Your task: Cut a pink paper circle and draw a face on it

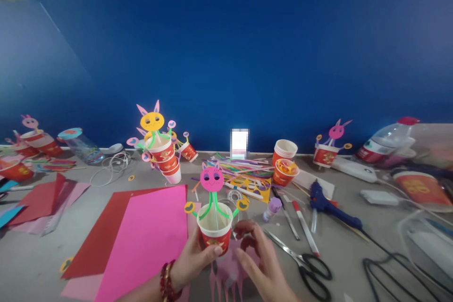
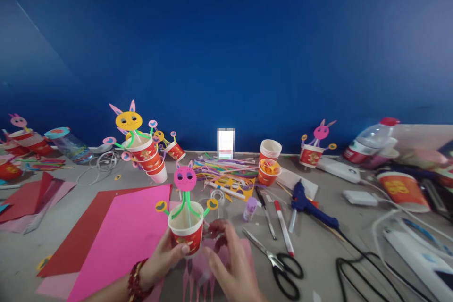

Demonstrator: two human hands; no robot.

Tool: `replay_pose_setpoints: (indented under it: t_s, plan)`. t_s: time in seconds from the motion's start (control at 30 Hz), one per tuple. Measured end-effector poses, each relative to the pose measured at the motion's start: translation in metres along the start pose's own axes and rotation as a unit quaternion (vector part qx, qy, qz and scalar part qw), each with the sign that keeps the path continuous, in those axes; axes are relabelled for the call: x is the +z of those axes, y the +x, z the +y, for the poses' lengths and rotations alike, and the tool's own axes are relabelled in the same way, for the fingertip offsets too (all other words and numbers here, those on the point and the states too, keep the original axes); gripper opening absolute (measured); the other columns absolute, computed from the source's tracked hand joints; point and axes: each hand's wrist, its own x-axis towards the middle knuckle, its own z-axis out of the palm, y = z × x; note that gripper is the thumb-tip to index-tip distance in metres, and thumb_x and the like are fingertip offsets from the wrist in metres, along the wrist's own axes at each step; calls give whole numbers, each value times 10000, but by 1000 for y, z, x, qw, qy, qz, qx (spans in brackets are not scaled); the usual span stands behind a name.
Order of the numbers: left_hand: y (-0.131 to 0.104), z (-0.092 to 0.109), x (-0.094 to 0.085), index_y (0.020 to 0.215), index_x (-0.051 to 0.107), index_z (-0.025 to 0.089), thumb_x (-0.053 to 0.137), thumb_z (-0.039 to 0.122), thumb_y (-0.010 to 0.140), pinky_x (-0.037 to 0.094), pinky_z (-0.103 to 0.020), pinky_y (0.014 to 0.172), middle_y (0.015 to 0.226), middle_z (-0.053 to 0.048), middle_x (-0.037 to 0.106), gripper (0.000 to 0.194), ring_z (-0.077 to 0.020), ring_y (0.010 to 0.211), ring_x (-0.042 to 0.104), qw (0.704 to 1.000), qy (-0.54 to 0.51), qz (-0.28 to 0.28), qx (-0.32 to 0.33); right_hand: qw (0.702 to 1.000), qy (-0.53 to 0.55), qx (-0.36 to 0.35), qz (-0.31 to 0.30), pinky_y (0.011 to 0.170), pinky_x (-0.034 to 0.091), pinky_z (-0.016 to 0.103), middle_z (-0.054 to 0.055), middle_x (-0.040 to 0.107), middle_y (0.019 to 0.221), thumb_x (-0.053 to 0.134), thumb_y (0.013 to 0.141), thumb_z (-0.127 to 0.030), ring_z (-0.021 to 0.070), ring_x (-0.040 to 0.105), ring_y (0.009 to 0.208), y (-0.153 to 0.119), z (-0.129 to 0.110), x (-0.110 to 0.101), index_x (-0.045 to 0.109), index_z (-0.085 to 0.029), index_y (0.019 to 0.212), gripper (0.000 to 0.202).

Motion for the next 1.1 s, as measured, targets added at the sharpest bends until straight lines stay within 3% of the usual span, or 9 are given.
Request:
replay_pose_setpoints:
  t_s: [0.17, 0.33, 0.53, 0.93, 1.1]
  plan:
    - [-1, 5, 4, 1401, 428, 211, 724, 484, 790, 425, -440, 1013, 1239, -149, 599, 732, -316, 1153, 557, 998, 2, -62, 3, 999, -18, -34, 16, 848, 515, 329, 100, 601, 1150, 610, 896, -367, 234, 613, 964, -2, 9, -1, 473, -234, 1297, 444]
    - [-3, 6, 7, 1389, 430, 215, 744, 469, 773, 357, -456, 1065, 1331, -146, 525, 736, -333, 1243, 477, 990, 52, -131, 26, 999, -8, -33, 0, 1010, 451, 419, 120, 599, 1249, 686, 832, -435, 316, 546, 1192, -6, 16, 1, 477, -243, 1346, 588]
    - [-2, 12, 12, 1393, 409, 229, 750, 492, 758, 363, -457, 1055, 1303, -136, 544, 767, -330, 1227, 490, 987, 47, -153, 24, 997, -45, -34, 46, 949, 490, 418, 128, 641, 1189, 693, 815, -438, 318, 601, 1107, -4, 14, 0, 535, -218, 1282, 539]
    - [2, 5, 7, 1409, 404, 254, 700, 407, 844, 326, -451, 1096, 1428, -129, 462, 656, -322, 1324, 414, 989, 47, -126, 66, 998, 30, -42, 46, 898, 513, 373, 122, 666, 1173, 676, 836, -433, 292, 641, 1037, 2, 9, -3, 549, -227, 1257, 486]
    - [13, 22, 4, 1303, 496, 234, 603, 480, 897, 469, -420, 940, 1294, -129, 551, 487, -294, 1158, 552, 996, -20, -41, 79, 988, 78, -35, 125, 910, 527, 397, 149, 666, 1180, 698, 813, -472, 308, 633, 1085, 1, 21, -1, 544, -216, 1279, 554]
